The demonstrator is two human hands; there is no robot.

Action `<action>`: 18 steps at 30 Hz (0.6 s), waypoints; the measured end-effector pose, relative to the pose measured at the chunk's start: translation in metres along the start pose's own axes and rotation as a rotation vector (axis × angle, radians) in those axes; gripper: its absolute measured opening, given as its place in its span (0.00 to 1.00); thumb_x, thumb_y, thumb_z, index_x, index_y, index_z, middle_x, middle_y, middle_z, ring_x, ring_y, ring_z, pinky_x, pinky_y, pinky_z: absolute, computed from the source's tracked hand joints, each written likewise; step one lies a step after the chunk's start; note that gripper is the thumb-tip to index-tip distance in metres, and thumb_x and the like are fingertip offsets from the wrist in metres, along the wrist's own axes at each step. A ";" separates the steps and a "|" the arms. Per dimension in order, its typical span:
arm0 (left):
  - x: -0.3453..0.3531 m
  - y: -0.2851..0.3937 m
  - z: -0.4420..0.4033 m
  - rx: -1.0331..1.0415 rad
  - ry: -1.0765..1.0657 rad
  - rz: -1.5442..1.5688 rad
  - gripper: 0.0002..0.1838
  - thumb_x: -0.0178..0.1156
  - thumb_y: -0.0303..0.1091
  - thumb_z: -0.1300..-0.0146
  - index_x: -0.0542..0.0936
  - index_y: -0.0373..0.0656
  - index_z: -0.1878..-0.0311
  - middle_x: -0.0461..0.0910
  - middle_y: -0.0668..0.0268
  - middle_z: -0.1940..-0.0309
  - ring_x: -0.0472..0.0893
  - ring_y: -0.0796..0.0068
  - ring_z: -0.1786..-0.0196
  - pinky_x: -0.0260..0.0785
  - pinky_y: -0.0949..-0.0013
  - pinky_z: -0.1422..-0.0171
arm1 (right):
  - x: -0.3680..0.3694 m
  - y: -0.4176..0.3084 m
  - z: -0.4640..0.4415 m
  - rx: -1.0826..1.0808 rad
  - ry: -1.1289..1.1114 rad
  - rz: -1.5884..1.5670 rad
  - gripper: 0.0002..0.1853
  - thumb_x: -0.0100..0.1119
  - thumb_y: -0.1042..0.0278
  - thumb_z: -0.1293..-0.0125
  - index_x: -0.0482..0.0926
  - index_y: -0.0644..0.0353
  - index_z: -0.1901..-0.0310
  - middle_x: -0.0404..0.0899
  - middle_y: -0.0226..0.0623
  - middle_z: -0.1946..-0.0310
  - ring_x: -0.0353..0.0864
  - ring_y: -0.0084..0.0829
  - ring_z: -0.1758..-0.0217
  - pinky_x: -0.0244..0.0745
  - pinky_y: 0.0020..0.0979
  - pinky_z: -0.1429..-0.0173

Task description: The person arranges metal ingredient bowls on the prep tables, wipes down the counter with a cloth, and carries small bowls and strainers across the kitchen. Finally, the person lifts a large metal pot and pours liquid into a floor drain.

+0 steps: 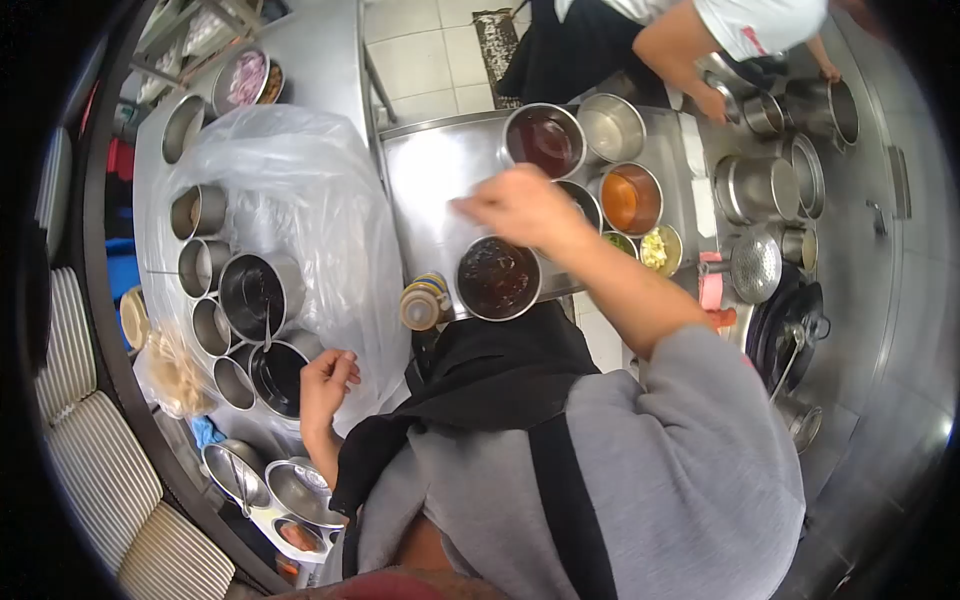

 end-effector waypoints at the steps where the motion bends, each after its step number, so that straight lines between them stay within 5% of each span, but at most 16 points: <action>1: 0.001 0.010 0.001 0.011 -0.005 -0.013 0.10 0.58 0.32 0.37 0.80 0.33 0.66 0.79 0.63 0.78 0.79 0.78 0.76 0.70 0.75 0.69 | -0.015 0.036 0.025 0.146 0.094 -0.079 0.16 0.59 0.58 0.38 0.81 0.64 0.73 0.78 0.37 0.83 0.76 0.27 0.83 0.69 0.29 0.74; 3: 0.003 0.033 0.005 0.086 0.026 0.062 0.10 0.58 0.33 0.36 0.80 0.34 0.65 0.78 0.65 0.78 0.77 0.79 0.76 0.68 0.76 0.71 | -0.047 0.107 0.077 0.407 0.304 -0.085 0.15 0.59 0.58 0.37 0.82 0.64 0.70 0.79 0.35 0.81 0.76 0.21 0.80 0.70 0.28 0.73; 5: 0.013 0.060 0.014 0.071 0.013 0.032 0.10 0.57 0.33 0.36 0.80 0.35 0.62 0.78 0.67 0.77 0.76 0.81 0.75 0.65 0.78 0.72 | -0.079 0.171 0.126 0.403 0.558 0.027 0.17 0.59 0.54 0.39 0.82 0.63 0.64 0.81 0.43 0.77 0.81 0.37 0.75 0.73 0.34 0.66; 10: 0.060 0.109 0.038 0.094 -0.125 0.077 0.11 0.56 0.34 0.35 0.78 0.37 0.56 0.78 0.69 0.76 0.76 0.83 0.74 0.63 0.79 0.71 | -0.123 0.271 0.191 0.828 0.619 -0.031 0.15 0.58 0.57 0.39 0.82 0.63 0.62 0.82 0.47 0.71 0.82 0.44 0.66 0.75 0.37 0.59; 13: 0.091 0.128 0.045 0.063 -0.189 -0.002 0.11 0.56 0.34 0.35 0.78 0.37 0.56 0.78 0.69 0.76 0.77 0.82 0.74 0.63 0.79 0.71 | -0.115 0.311 0.182 0.685 0.556 0.202 0.14 0.58 0.59 0.39 0.82 0.63 0.62 0.82 0.48 0.69 0.82 0.46 0.64 0.75 0.38 0.57; 18: 0.135 0.171 0.055 0.072 -0.246 -0.061 0.08 0.57 0.30 0.35 0.79 0.34 0.58 0.77 0.68 0.78 0.74 0.83 0.76 0.67 0.77 0.71 | -0.106 0.307 0.134 0.442 0.680 0.000 0.12 0.56 0.62 0.39 0.82 0.62 0.62 0.81 0.49 0.66 0.81 0.48 0.61 0.74 0.40 0.55</action>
Point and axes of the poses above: each hand's wrist, its own z-axis away from the middle knuckle, its own x-axis out of the palm, y = z × x, the point moved 6 cm from there along -z, towards the middle knuckle
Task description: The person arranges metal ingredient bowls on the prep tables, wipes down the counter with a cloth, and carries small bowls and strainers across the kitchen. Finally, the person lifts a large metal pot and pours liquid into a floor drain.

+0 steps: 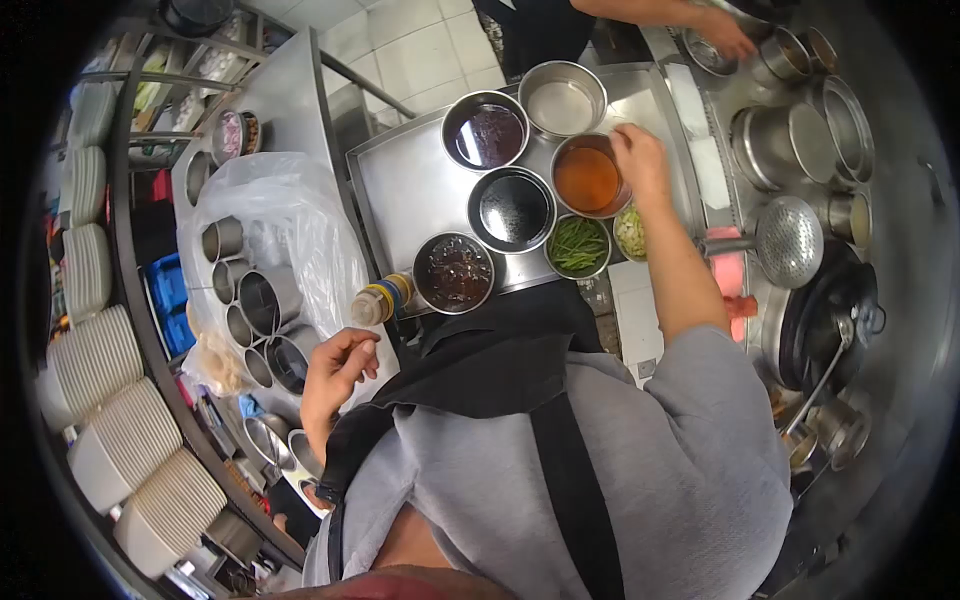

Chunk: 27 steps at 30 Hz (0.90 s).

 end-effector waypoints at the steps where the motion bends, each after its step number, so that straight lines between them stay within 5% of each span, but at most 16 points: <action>1: 0.008 0.005 -0.003 -0.007 0.019 -0.008 0.08 0.57 0.30 0.35 0.79 0.34 0.58 0.77 0.68 0.78 0.74 0.83 0.76 0.67 0.77 0.71 | 0.006 -0.015 -0.004 -0.094 0.051 -0.103 0.12 0.56 0.62 0.39 0.82 0.61 0.62 0.81 0.49 0.65 0.80 0.48 0.61 0.74 0.40 0.55; 7: 0.058 0.027 -0.018 0.063 -0.013 -0.111 0.10 0.58 0.30 0.36 0.77 0.34 0.55 0.76 0.69 0.78 0.73 0.84 0.77 0.65 0.78 0.73 | 0.113 -0.052 -0.026 -0.054 -0.362 0.191 0.17 0.58 0.55 0.42 0.82 0.65 0.67 0.80 0.55 0.68 0.80 0.53 0.60 0.74 0.45 0.52; 17: 0.055 -0.001 -0.002 0.032 0.138 -0.015 0.12 0.59 0.29 0.37 0.77 0.35 0.52 0.75 0.70 0.77 0.74 0.84 0.75 0.66 0.77 0.70 | 0.159 -0.054 -0.017 0.230 -0.262 0.070 0.14 0.55 0.65 0.45 0.79 0.68 0.62 0.78 0.59 0.60 0.77 0.55 0.53 0.71 0.45 0.45; 27: -0.034 -0.044 0.048 -0.034 0.360 0.182 0.14 0.56 0.35 0.36 0.76 0.39 0.49 0.78 0.69 0.73 0.77 0.82 0.71 0.62 0.80 0.72 | 0.174 -0.063 -0.038 -0.009 -0.267 0.036 0.17 0.51 0.61 0.45 0.77 0.71 0.65 0.77 0.62 0.63 0.75 0.59 0.54 0.67 0.47 0.47</action>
Point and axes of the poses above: each hand's wrist, its own z-axis away from the middle knuckle, its own x-axis out of the palm, y = z × x, the point moved 6 cm from there along -z, towards the middle knuckle
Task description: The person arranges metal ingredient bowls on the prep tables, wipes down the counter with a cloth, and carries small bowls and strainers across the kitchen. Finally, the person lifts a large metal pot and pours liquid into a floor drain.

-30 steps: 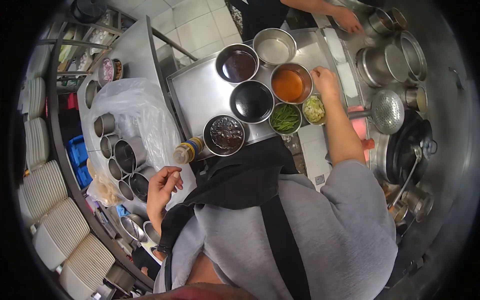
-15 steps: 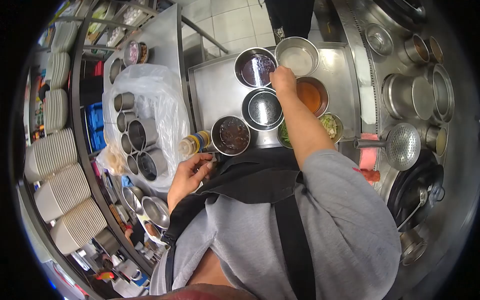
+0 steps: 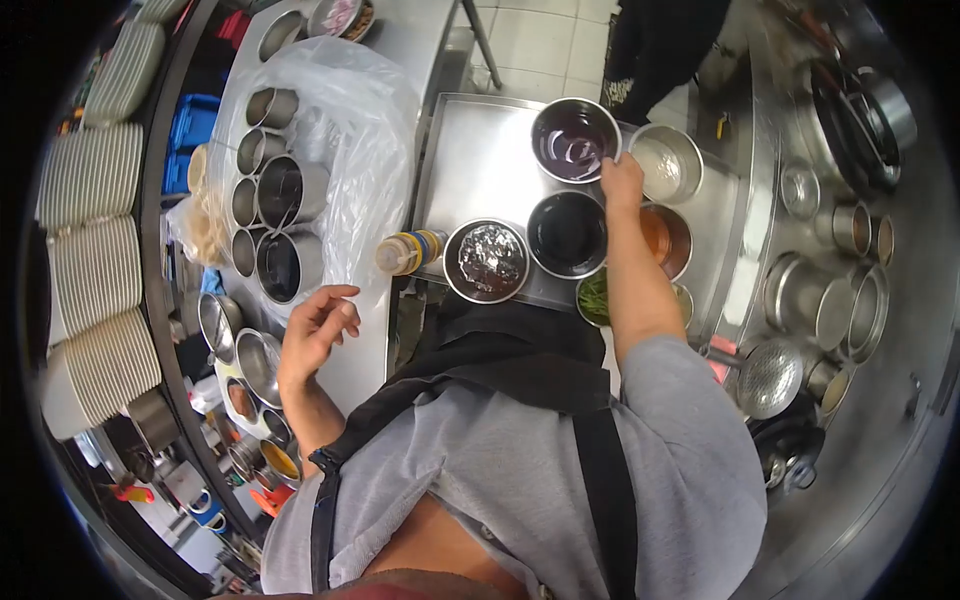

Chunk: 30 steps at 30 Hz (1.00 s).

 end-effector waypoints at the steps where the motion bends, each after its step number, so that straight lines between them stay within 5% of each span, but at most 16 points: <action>1: -0.010 -0.002 -0.002 0.015 0.023 -0.001 0.15 0.56 0.35 0.36 0.76 0.39 0.49 0.78 0.69 0.73 0.77 0.82 0.71 0.62 0.79 0.72 | -0.003 -0.004 -0.004 -0.064 0.078 -0.016 0.18 0.53 0.60 0.45 0.77 0.72 0.66 0.77 0.63 0.65 0.75 0.59 0.56 0.68 0.47 0.48; 5: -0.049 -0.013 -0.019 0.122 0.164 0.043 0.14 0.57 0.34 0.37 0.77 0.38 0.51 0.78 0.69 0.73 0.77 0.81 0.70 0.64 0.78 0.71 | -0.017 -0.024 -0.017 -0.165 0.027 -0.006 0.18 0.55 0.59 0.46 0.79 0.68 0.63 0.78 0.59 0.65 0.77 0.58 0.59 0.70 0.48 0.53; 8: -0.073 -0.020 -0.045 0.224 0.324 -0.044 0.14 0.59 0.35 0.38 0.78 0.36 0.53 0.80 0.67 0.70 0.79 0.79 0.66 0.69 0.75 0.65 | -0.039 -0.061 -0.023 -0.230 0.041 0.130 0.15 0.53 0.61 0.46 0.76 0.70 0.71 0.77 0.54 0.76 0.77 0.46 0.72 0.69 0.40 0.64; 9: -0.078 -0.021 -0.057 0.284 0.375 -0.080 0.15 0.60 0.35 0.39 0.78 0.36 0.53 0.81 0.64 0.67 0.79 0.77 0.63 0.71 0.74 0.62 | -0.044 -0.076 -0.022 -0.217 0.021 -0.071 0.15 0.52 0.63 0.46 0.74 0.70 0.74 0.75 0.54 0.78 0.75 0.44 0.74 0.68 0.40 0.65; 12: -0.087 -0.010 -0.106 0.462 0.507 -0.165 0.19 0.62 0.36 0.42 0.77 0.36 0.50 0.78 0.55 0.54 0.80 0.64 0.54 0.75 0.69 0.56 | -0.061 -0.122 -0.037 -0.356 0.038 0.054 0.14 0.52 0.64 0.46 0.71 0.69 0.78 0.71 0.49 0.84 0.71 0.38 0.80 0.68 0.38 0.69; 14: -0.092 -0.014 -0.157 0.565 0.724 -0.268 0.24 0.62 0.41 0.43 0.75 0.33 0.47 0.72 0.47 0.45 0.75 0.54 0.44 0.73 0.61 0.47 | -0.074 -0.173 -0.029 -0.372 0.004 0.015 0.13 0.52 0.65 0.46 0.70 0.68 0.79 0.70 0.44 0.85 0.70 0.33 0.81 0.67 0.35 0.72; 16: -0.104 -0.017 -0.213 0.487 0.805 -0.176 0.31 0.59 0.46 0.43 0.71 0.28 0.44 0.64 0.39 0.40 0.64 0.43 0.36 0.56 0.54 0.31 | -0.078 -0.226 -0.015 -0.382 -0.034 -0.026 0.12 0.53 0.66 0.46 0.70 0.67 0.80 0.69 0.39 0.86 0.68 0.27 0.83 0.67 0.32 0.74; 19: -0.113 -0.023 -0.289 0.384 0.884 -0.062 0.36 0.57 0.48 0.42 0.65 0.26 0.40 0.60 0.38 0.37 0.56 0.42 0.31 0.50 0.52 0.28 | -0.069 -0.305 0.006 -0.449 -0.145 -0.188 0.13 0.53 0.68 0.46 0.67 0.65 0.83 0.68 0.29 0.87 0.65 0.18 0.83 0.64 0.26 0.79; 23: -0.094 -0.027 -0.366 0.440 0.779 -0.061 0.37 0.54 0.47 0.41 0.62 0.26 0.37 0.60 0.39 0.37 0.52 0.42 0.30 0.46 0.51 0.27 | -0.029 -0.380 0.013 -0.549 -0.221 -0.237 0.13 0.54 0.67 0.47 0.69 0.67 0.82 0.66 0.30 0.87 0.65 0.19 0.82 0.64 0.26 0.79; 26: -0.069 0.000 -0.381 0.858 0.463 -0.305 0.31 0.52 0.46 0.39 0.64 0.44 0.35 0.62 0.50 0.35 0.53 0.51 0.29 0.46 0.50 0.26 | 0.015 -0.429 0.025 -0.568 -0.231 -0.136 0.16 0.54 0.62 0.49 0.70 0.70 0.81 0.67 0.41 0.86 0.69 0.26 0.79 0.66 0.33 0.72; 27: -0.066 0.000 -0.376 0.924 0.574 -0.267 0.27 0.55 0.42 0.40 0.68 0.43 0.39 0.66 0.53 0.39 0.61 0.55 0.35 0.52 0.55 0.31 | 0.034 -0.441 0.030 -0.544 -0.247 -0.163 0.17 0.54 0.60 0.49 0.71 0.70 0.81 0.69 0.44 0.86 0.68 0.28 0.79 0.66 0.34 0.71; 28: -0.063 -0.002 -0.372 0.985 0.684 -0.231 0.23 0.59 0.39 0.41 0.72 0.43 0.42 0.71 0.57 0.43 0.69 0.59 0.41 0.59 0.59 0.35 | 0.057 -0.451 0.029 -0.621 -0.300 -0.162 0.11 0.55 0.67 0.45 0.76 0.67 0.76 0.70 0.30 0.83 0.66 0.21 0.82 0.62 0.26 0.78; 30: -0.078 -0.002 -0.321 0.626 0.614 -0.233 0.29 0.56 0.47 0.38 0.67 0.42 0.37 0.64 0.48 0.37 0.62 0.51 0.34 0.56 0.53 0.33 | 0.100 -0.469 0.044 -0.517 -0.445 -0.329 0.11 0.54 0.69 0.45 0.76 0.70 0.75 0.72 0.35 0.82 0.73 0.26 0.79 0.75 0.29 0.72</action>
Point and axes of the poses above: each hand's wrist, its own z-axis away from the middle knuckle, its own x-axis out of the palm, y = z × x, the point moved 6 cm from there along -z, towards the middle knuckle
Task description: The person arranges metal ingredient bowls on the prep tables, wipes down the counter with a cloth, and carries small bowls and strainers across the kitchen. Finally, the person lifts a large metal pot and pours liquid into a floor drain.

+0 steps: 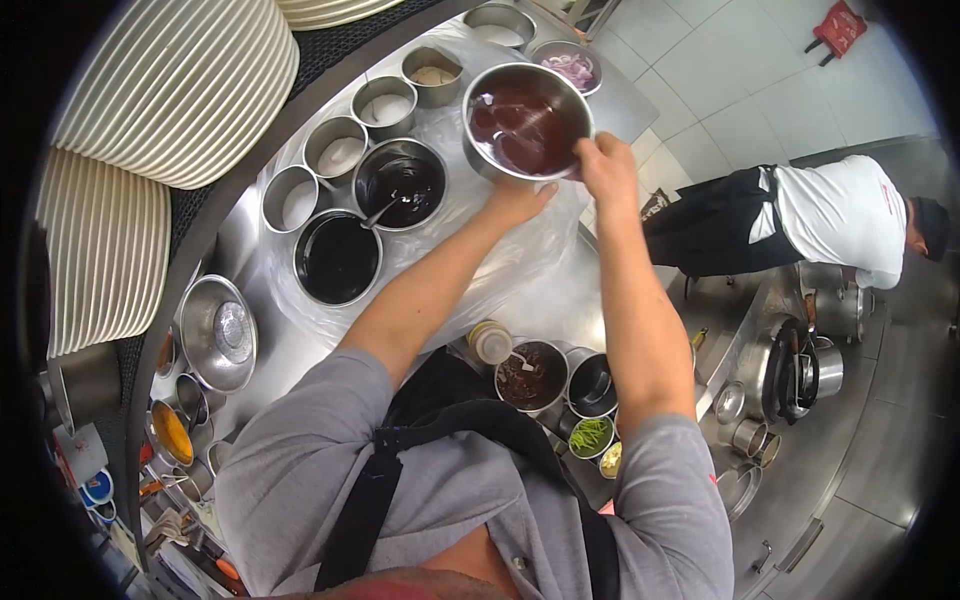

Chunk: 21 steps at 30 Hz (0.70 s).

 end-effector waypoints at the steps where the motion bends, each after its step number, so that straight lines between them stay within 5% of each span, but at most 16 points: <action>1: 0.003 -0.006 0.010 -0.129 -0.025 -0.001 0.32 0.53 0.51 0.38 0.64 0.41 0.35 0.58 0.47 0.34 0.57 0.48 0.31 0.51 0.45 0.32 | 0.021 -0.006 -0.002 0.026 -0.028 -0.092 0.10 0.55 0.71 0.46 0.75 0.71 0.75 0.73 0.36 0.81 0.74 0.27 0.79 0.77 0.29 0.73; 2: 0.005 -0.012 0.019 -0.259 -0.048 -0.004 0.36 0.50 0.55 0.37 0.61 0.41 0.33 0.53 0.45 0.31 0.51 0.46 0.28 0.46 0.36 0.31 | 0.038 -0.002 -0.012 0.000 -0.015 -0.094 0.11 0.54 0.71 0.48 0.72 0.72 0.80 0.75 0.43 0.82 0.81 0.31 0.80 0.77 0.30 0.76; 6: -0.032 0.013 0.082 -0.229 -0.039 -0.037 0.38 0.50 0.55 0.37 0.59 0.34 0.34 0.50 0.42 0.31 0.47 0.42 0.27 0.44 0.33 0.32 | 0.088 0.016 -0.037 0.020 -0.038 -0.121 0.11 0.53 0.71 0.47 0.73 0.73 0.78 0.76 0.45 0.81 0.82 0.33 0.79 0.78 0.31 0.76; 11: -0.089 0.046 0.152 -0.039 -0.158 0.019 0.31 0.52 0.46 0.36 0.65 0.32 0.38 0.53 0.44 0.32 0.49 0.44 0.28 0.48 0.41 0.30 | 0.107 0.022 -0.048 0.062 -0.015 -0.059 0.12 0.50 0.71 0.45 0.74 0.75 0.77 0.78 0.48 0.78 0.83 0.35 0.78 0.77 0.30 0.75; 13: -0.112 0.036 0.186 -0.015 0.001 0.202 0.26 0.54 0.41 0.36 0.69 0.32 0.41 0.60 0.45 0.35 0.56 0.45 0.30 0.52 0.49 0.29 | 0.115 0.036 -0.053 0.089 -0.025 -0.062 0.12 0.50 0.71 0.45 0.74 0.75 0.76 0.79 0.48 0.78 0.83 0.35 0.78 0.77 0.30 0.75; 15: -0.142 0.026 0.221 -0.156 0.026 0.231 0.23 0.56 0.38 0.37 0.71 0.30 0.44 0.69 0.48 0.41 0.69 0.48 0.37 0.62 0.58 0.34 | 0.120 0.048 -0.054 0.117 -0.023 -0.063 0.12 0.50 0.72 0.44 0.75 0.75 0.76 0.79 0.49 0.77 0.83 0.35 0.78 0.77 0.30 0.74; 17: -0.155 -0.005 0.267 -0.513 0.075 0.477 0.21 0.54 0.39 0.34 0.73 0.31 0.46 0.75 0.50 0.48 0.78 0.56 0.47 0.72 0.62 0.45 | 0.126 0.055 -0.052 0.161 -0.026 -0.020 0.12 0.50 0.71 0.44 0.74 0.75 0.75 0.78 0.48 0.77 0.83 0.35 0.78 0.78 0.30 0.73; 19: -0.160 -0.030 0.311 -0.907 0.301 0.980 0.17 0.52 0.39 0.33 0.73 0.34 0.49 0.77 0.54 0.55 0.81 0.64 0.55 0.75 0.66 0.56 | 0.136 0.070 -0.057 0.163 -0.011 -0.064 0.12 0.50 0.71 0.43 0.74 0.74 0.75 0.78 0.48 0.77 0.83 0.35 0.78 0.77 0.30 0.73; 21: -0.187 -0.034 0.324 -0.963 0.467 1.029 0.16 0.51 0.39 0.32 0.72 0.35 0.49 0.77 0.56 0.58 0.81 0.65 0.58 0.75 0.66 0.58 | 0.146 0.085 -0.060 0.176 -0.013 -0.115 0.12 0.50 0.70 0.43 0.74 0.74 0.74 0.78 0.48 0.78 0.83 0.34 0.78 0.77 0.29 0.73</action>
Point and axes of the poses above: each hand's wrist, its own z-axis away from the middle knuckle, its own x-axis out of the palm, y = z × x, the point moved 6 cm from there along -z, towards the middle knuckle
